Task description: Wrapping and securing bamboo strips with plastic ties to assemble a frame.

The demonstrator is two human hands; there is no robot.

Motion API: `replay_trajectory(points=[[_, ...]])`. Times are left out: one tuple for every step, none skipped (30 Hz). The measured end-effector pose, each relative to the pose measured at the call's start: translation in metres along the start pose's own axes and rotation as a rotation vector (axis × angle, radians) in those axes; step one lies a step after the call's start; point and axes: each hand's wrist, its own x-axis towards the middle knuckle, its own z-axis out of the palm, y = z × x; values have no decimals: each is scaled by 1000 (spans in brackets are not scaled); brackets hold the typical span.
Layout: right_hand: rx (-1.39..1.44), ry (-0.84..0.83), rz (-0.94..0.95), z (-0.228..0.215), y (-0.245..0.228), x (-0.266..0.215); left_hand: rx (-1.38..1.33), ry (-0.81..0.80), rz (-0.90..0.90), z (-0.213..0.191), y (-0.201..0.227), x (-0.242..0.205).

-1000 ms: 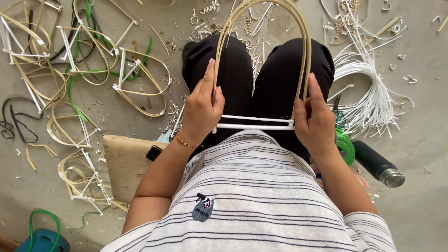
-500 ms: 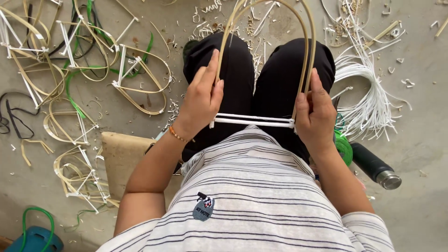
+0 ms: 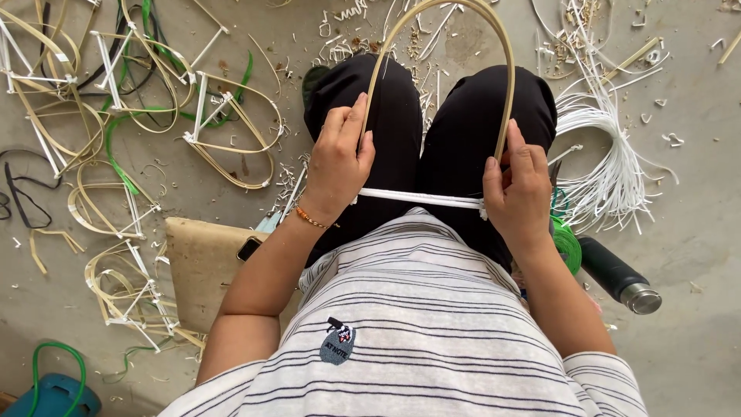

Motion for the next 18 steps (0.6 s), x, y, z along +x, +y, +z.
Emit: replay_trajectory(points=[[-8, 3, -10, 0, 1, 0, -10, -19, -22, 1, 0, -1], [-16, 6, -20, 0, 2, 1, -20, -38, -43, 2, 0, -2], [-13, -6, -11, 0, 3, -1, -20, -50, -54, 1, 2, -3], [-32, -6, -19, -1, 3, -2, 5, -36, -35, -1, 4, -4], [-52, 2, -32, 0, 5, -1, 30, -16, -9, -2, 6, -2], [-49, -2, -28, 1, 5, -3, 31, -22, -12, -1, 4, -5], [-33, -5, -31, 1, 6, -2, 38, -21, -12, 1, 3, -6], [-17, -7, -34, 1, 7, -2, 45, -21, -11, 2, 2, -7], [-17, -9, -32, 1, 7, -2, 45, -23, -12, 2, 3, -8], [-36, -10, -24, 1, 7, -3, 60, -12, -3, 2, 4, -9], [-57, -8, -21, 1, 6, -2, 74, 5, 10, 2, 4, -7], [-58, -5, -23, 0, 6, -3, 74, 7, 12, 2, 4, -9], [-50, -4, -32, 0, 5, -2, 88, 11, 13, 3, 4, -9], [-42, -2, -41, 0, 5, -1, 102, 15, 15, 3, 3, -9], [-42, 3, -46, 0, 5, 0, 104, 20, 19, 4, 2, -9], [-37, -4, -32, 1, 4, 0, 115, 14, 11, 5, 1, -9], [-33, -14, -15, 0, 4, -1, 124, 6, 0, 6, 1, -10], [-33, -11, -18, 1, 4, -1, 125, 8, 3, 6, 1, -10]])
